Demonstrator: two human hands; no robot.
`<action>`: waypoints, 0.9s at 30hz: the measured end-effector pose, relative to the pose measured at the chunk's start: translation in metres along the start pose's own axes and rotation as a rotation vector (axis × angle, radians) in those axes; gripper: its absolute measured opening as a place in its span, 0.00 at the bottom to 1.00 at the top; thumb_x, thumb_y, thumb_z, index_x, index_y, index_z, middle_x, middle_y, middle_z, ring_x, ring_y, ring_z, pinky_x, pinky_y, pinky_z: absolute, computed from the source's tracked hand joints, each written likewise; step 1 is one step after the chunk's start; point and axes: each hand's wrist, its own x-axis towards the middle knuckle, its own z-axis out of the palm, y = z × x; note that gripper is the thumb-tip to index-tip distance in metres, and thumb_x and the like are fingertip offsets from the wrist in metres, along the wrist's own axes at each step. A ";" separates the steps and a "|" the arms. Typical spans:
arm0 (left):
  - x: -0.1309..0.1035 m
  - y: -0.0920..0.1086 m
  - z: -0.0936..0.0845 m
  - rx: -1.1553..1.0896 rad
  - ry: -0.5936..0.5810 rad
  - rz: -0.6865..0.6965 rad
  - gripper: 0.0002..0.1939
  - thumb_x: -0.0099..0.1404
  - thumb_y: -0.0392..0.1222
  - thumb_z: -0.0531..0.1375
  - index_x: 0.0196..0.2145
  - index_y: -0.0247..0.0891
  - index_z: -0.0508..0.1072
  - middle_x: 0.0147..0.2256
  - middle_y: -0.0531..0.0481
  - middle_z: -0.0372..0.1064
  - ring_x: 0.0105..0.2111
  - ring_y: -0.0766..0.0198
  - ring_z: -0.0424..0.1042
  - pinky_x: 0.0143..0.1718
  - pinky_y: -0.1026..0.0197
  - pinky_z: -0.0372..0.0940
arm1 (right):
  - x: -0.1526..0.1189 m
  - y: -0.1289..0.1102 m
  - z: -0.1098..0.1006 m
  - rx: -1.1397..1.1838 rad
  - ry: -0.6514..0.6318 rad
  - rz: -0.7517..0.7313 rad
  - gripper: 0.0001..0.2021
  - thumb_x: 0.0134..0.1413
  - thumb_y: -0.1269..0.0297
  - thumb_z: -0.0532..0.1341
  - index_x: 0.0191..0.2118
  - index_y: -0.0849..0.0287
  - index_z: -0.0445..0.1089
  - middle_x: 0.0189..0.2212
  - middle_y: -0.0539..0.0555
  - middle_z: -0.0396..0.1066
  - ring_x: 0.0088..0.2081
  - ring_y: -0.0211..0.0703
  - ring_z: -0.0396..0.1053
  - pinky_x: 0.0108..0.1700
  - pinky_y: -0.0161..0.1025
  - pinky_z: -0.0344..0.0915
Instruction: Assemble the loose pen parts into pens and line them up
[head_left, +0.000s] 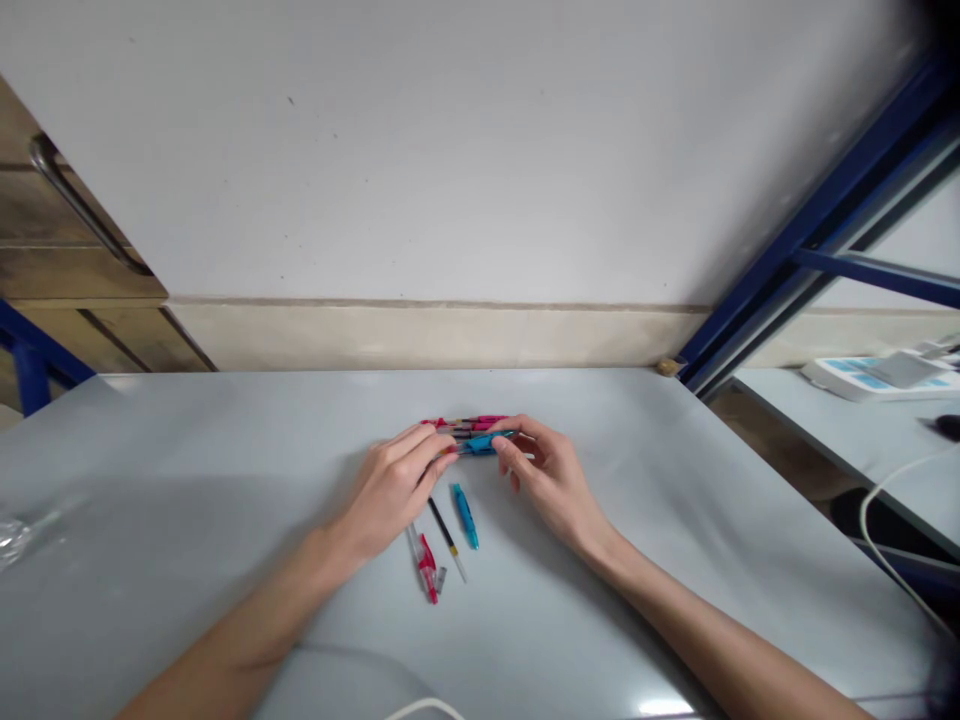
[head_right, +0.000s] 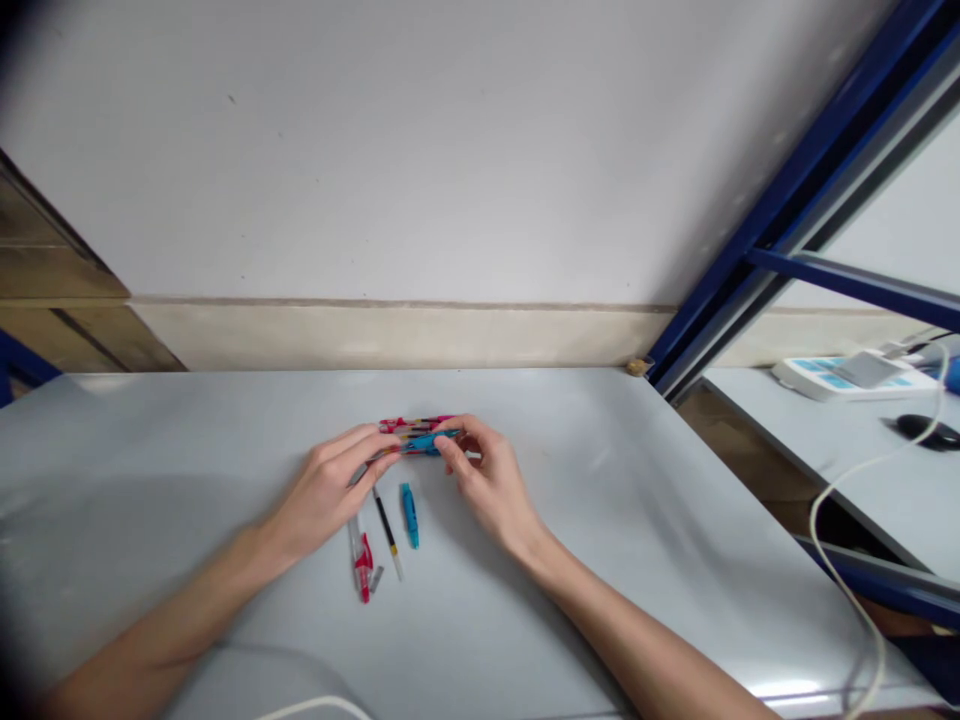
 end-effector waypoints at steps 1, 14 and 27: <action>0.000 0.000 0.000 0.010 0.010 0.008 0.09 0.75 0.38 0.54 0.45 0.39 0.74 0.38 0.48 0.73 0.39 0.62 0.73 0.41 0.59 0.68 | 0.000 0.000 0.000 0.006 -0.001 -0.002 0.15 0.63 0.50 0.61 0.41 0.58 0.72 0.29 0.51 0.68 0.28 0.40 0.63 0.27 0.35 0.59; 0.000 0.000 0.000 0.032 -0.052 -0.041 0.08 0.72 0.39 0.58 0.48 0.42 0.74 0.40 0.51 0.75 0.39 0.62 0.75 0.42 0.59 0.69 | 0.004 0.005 -0.002 0.032 -0.045 0.036 0.15 0.59 0.50 0.64 0.35 0.58 0.71 0.28 0.51 0.68 0.25 0.38 0.61 0.25 0.35 0.58; 0.001 -0.009 0.003 0.045 -0.056 0.027 0.07 0.74 0.41 0.56 0.42 0.39 0.74 0.38 0.49 0.73 0.41 0.59 0.72 0.43 0.54 0.68 | 0.009 0.009 -0.006 -0.033 -0.028 0.039 0.16 0.59 0.48 0.63 0.33 0.57 0.70 0.21 0.46 0.62 0.22 0.37 0.56 0.27 0.36 0.54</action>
